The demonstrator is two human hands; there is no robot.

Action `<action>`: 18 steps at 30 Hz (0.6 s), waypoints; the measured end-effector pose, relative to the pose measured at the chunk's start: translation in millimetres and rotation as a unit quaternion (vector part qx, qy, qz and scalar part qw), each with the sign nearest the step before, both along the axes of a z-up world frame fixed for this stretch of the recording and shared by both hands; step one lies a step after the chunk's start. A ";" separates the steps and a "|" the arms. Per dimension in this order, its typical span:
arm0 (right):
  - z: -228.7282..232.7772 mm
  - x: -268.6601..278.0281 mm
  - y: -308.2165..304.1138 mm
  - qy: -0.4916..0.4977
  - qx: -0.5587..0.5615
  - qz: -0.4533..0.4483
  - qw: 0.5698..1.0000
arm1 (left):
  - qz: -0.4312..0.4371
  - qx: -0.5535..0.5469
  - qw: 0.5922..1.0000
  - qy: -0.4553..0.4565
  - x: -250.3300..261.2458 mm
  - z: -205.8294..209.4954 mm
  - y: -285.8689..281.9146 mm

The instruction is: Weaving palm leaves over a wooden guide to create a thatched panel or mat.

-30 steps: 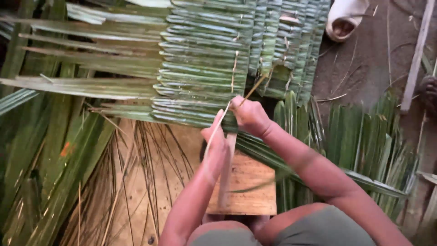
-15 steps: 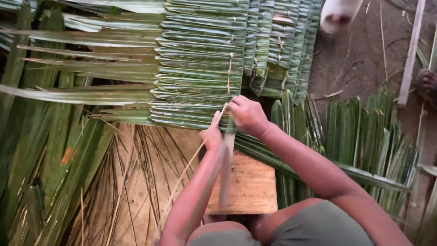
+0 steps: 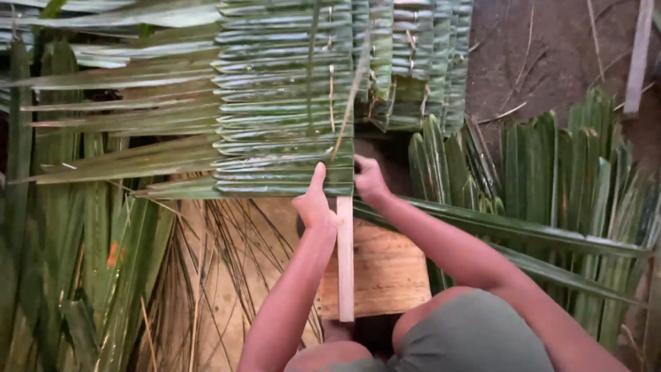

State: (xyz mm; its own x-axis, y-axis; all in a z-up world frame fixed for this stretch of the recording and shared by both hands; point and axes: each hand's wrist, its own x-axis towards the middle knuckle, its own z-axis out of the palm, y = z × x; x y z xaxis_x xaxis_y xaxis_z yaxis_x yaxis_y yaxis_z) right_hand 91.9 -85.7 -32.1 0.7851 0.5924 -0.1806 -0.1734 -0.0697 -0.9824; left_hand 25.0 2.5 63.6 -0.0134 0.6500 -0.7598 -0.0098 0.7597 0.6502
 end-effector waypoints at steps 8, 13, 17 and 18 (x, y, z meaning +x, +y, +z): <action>-4.7 -1.2 7.7 0.009 0.061 -0.015 0.998 | 0.014 0.011 1.000 -0.008 -1.2 -8.3 -4.7; -1.9 -2.3 0.4 0.052 0.047 -0.019 0.997 | 0.014 -0.010 1.000 -0.004 0.3 9.8 3.3; -6.4 3.3 -7.5 0.116 0.016 -0.010 0.993 | -0.024 0.001 0.999 0.028 0.6 -14.1 -1.5; -8.3 9.6 -2.2 0.136 0.009 -0.007 0.991 | -0.044 0.054 0.992 0.103 9.2 -22.2 -1.3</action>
